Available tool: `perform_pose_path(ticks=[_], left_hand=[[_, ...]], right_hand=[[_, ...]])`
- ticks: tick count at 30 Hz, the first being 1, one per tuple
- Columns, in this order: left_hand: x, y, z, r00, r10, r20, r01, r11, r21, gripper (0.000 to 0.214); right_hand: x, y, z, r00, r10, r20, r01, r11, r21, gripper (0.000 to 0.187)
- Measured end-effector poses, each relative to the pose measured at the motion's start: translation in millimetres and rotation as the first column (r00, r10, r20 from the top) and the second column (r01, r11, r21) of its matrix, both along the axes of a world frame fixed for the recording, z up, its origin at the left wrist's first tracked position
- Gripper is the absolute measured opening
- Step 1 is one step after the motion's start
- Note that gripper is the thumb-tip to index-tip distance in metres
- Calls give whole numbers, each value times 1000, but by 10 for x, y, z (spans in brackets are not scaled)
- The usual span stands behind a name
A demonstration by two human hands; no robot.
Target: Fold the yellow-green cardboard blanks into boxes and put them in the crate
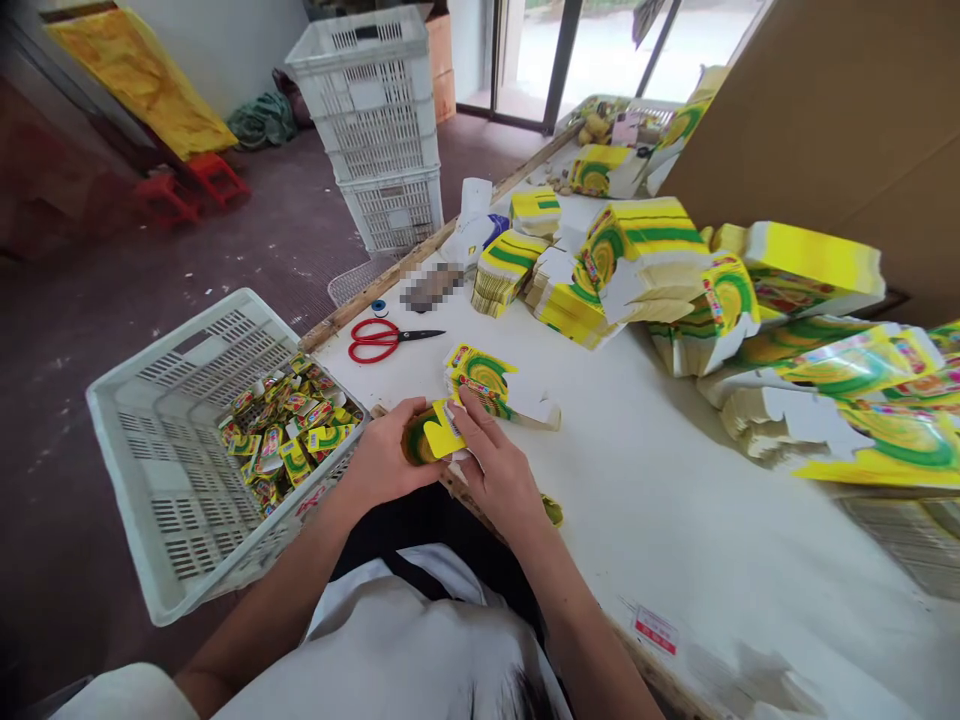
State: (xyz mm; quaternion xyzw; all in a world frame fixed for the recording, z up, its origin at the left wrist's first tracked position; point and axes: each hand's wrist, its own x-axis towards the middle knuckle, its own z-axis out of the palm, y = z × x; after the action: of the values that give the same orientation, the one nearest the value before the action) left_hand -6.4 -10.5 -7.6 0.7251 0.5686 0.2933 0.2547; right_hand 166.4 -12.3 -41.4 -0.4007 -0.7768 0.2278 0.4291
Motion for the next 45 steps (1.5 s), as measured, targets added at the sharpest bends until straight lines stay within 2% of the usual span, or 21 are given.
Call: perform_pose_path(ticks=[4, 8, 11, 14, 17, 20, 21, 23, 25, 26, 27, 29, 32, 34, 40, 45], left_hand=[[-83, 45, 102, 998, -63, -23, 62, 996, -60, 69], [-123, 81, 185, 989, -145, -32, 140, 982, -126, 71], [-133, 82, 194, 979, -204, -28, 197, 967, -159, 74], [-116, 65, 158, 976, -217, -11, 212, 961, -177, 73], [-86, 48, 117, 985, -171, -13, 166, 970, -177, 69], [-52, 35, 74, 992, -120, 22, 122, 977, -172, 64], [-41, 31, 51, 996, -76, 54, 83, 984, -158, 63], [-23, 27, -10, 986, 93, 141, -75, 989, -129, 70], [-17, 31, -82, 919, 301, 256, -263, 950, -170, 80], [-18, 36, -113, 865, 378, 330, -313, 920, -234, 81], [-22, 44, -135, 805, 425, 413, -314, 897, -312, 78], [-33, 64, -147, 678, 454, 579, -220, 876, -429, 68], [-38, 89, -100, 538, 445, 716, -112, 880, -462, 60], [-30, 98, -66, 511, 445, 735, -102, 881, -462, 57], [9, 92, -86, 535, 439, 722, -120, 885, -450, 40], [26, 96, -57, 471, 472, 745, -128, 872, -472, 41]], right_hand=[[22, 10, 10, 998, 30, 49, -28, 999, -22, 44], [107, 39, 46, 996, 72, 46, -71, 997, -25, 43], [200, 50, 71, 989, 145, 25, -144, 989, -41, 38], [224, 34, 78, 986, 165, 36, -162, 984, -77, 38], [152, 6, 54, 987, 134, 91, -126, 988, -94, 43], [60, 2, 9, 992, 79, 96, -74, 996, -55, 40], [40, 8, -5, 996, 47, 81, -44, 998, -33, 37], [22, 25, -27, 999, -27, 39, 27, 1000, 2, 31], [27, 42, -38, 995, -98, -3, 98, 995, 20, 27], [33, 47, -40, 992, -125, -18, 126, 992, 28, 26], [37, 49, -41, 989, -144, -23, 145, 989, 35, 25], [38, 45, -42, 987, -159, -10, 160, 986, 48, 25], [21, 33, -50, 988, -154, 20, 152, 987, 55, 27], [13, 33, -53, 990, -142, 29, 140, 989, 52, 28], [55, 46, -10, 996, -87, 22, 87, 996, -7, 22], [66, 44, 28, 998, -61, -2, 61, 998, -31, 21]])
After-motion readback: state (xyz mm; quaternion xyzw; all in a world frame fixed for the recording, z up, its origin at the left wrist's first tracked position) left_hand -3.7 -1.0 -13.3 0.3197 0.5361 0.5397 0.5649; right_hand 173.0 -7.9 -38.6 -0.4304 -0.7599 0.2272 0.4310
